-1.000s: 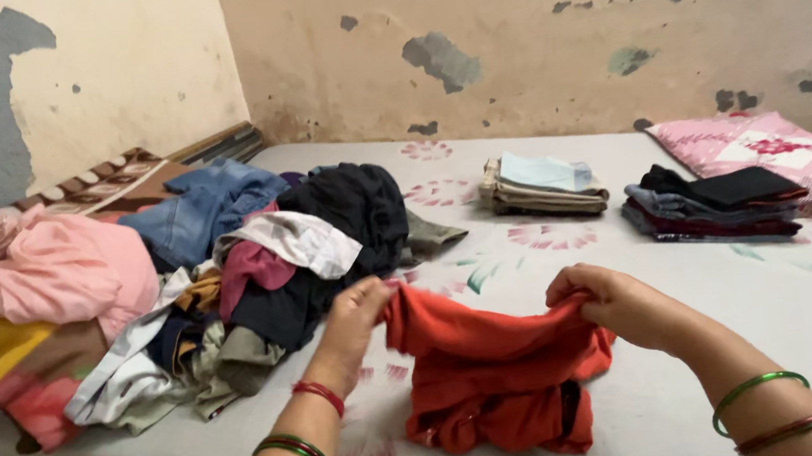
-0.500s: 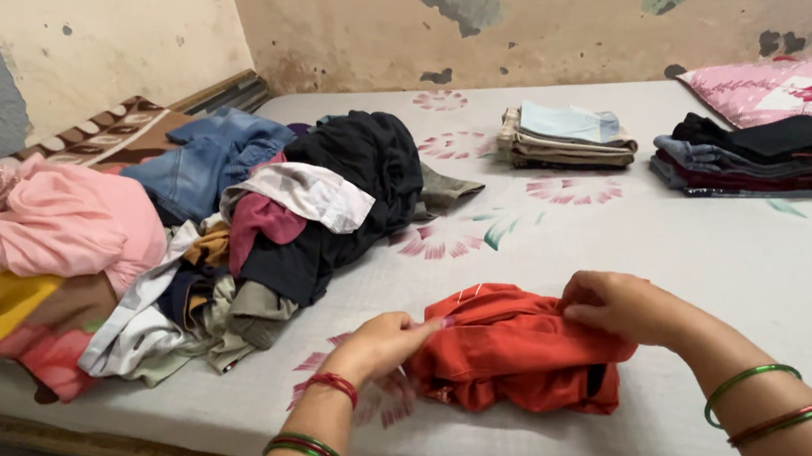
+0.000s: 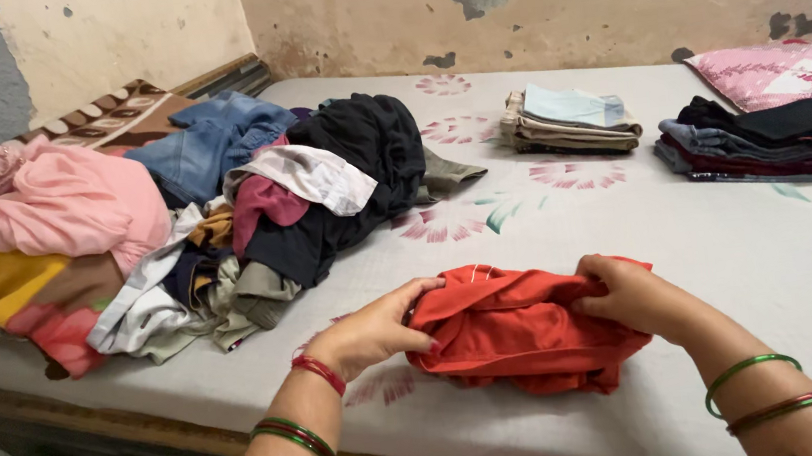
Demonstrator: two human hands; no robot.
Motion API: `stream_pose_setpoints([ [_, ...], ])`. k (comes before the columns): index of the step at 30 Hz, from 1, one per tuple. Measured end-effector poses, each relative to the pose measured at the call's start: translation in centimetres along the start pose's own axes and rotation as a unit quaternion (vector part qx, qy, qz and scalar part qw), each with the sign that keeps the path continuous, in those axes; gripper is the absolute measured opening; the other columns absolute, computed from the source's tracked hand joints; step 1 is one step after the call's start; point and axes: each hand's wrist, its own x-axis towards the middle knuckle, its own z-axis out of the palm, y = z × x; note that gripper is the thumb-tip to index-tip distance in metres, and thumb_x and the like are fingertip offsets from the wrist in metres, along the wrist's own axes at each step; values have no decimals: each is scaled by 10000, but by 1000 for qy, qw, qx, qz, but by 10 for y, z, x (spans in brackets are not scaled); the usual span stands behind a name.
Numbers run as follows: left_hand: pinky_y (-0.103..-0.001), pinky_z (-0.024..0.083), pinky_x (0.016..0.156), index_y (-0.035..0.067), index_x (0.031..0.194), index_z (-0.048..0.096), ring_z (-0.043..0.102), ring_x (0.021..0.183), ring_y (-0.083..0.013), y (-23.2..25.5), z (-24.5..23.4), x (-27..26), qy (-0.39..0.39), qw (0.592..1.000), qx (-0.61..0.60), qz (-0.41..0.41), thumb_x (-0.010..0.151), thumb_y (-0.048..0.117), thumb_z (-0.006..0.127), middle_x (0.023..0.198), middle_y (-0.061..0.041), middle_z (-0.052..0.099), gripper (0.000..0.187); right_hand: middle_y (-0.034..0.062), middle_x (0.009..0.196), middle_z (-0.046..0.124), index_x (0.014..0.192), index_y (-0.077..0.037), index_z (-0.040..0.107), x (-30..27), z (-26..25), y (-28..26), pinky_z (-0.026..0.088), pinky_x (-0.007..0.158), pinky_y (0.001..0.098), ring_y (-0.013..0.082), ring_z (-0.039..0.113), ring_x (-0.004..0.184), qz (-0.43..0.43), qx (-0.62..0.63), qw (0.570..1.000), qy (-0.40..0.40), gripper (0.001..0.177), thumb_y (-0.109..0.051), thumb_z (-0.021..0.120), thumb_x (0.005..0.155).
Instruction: The person folds a black and orange long-sleeved shirt and a red t-shirt on a bed. The person smooths the fabric, folds the sleeves and sides, and stacks the folded items with other clothes.
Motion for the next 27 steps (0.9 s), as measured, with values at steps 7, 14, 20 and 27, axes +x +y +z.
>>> stream_pose_setpoints([
  [7, -343, 451, 1039, 116, 1502, 415, 556, 1273, -298, 10, 6, -3, 121, 930, 346, 0, 721, -94, 591, 1392, -176, 576, 828, 137, 1066, 779, 997, -75, 648, -2, -15, 7, 564, 800, 373, 236, 704, 892, -10, -104, 987, 125, 425, -419, 807, 804],
  [14, -402, 568, 800, 70, 1162, 667, 748, 884, -288, 13, 6, -1, 250, 896, 341, -136, 894, 95, 592, 983, -188, 791, 279, 142, 994, 751, 1057, -58, 690, -8, -30, 0, 566, 751, 399, 239, 692, 865, 94, 80, 987, 103, 470, -438, 832, 820],
  [20, -327, 597, 613, 89, 1149, 633, 730, 727, -183, 5, -9, 4, 281, 957, -46, -50, 931, 47, 490, 913, -111, 736, 264, 28, 1011, 667, 1357, -141, 597, -31, -54, -9, 537, 786, 324, 154, 593, 886, -66, 459, 883, -79, 507, -247, 726, 878],
  [27, -310, 585, 591, 20, 1065, 647, 700, 690, -139, -33, -7, 16, 319, 948, 21, -11, 903, 50, 623, 877, -77, 731, 166, 36, 1102, 705, 1313, -87, 610, -54, -50, -29, 576, 870, 366, 163, 673, 985, -65, 365, 922, -113, 422, -167, 633, 899],
])
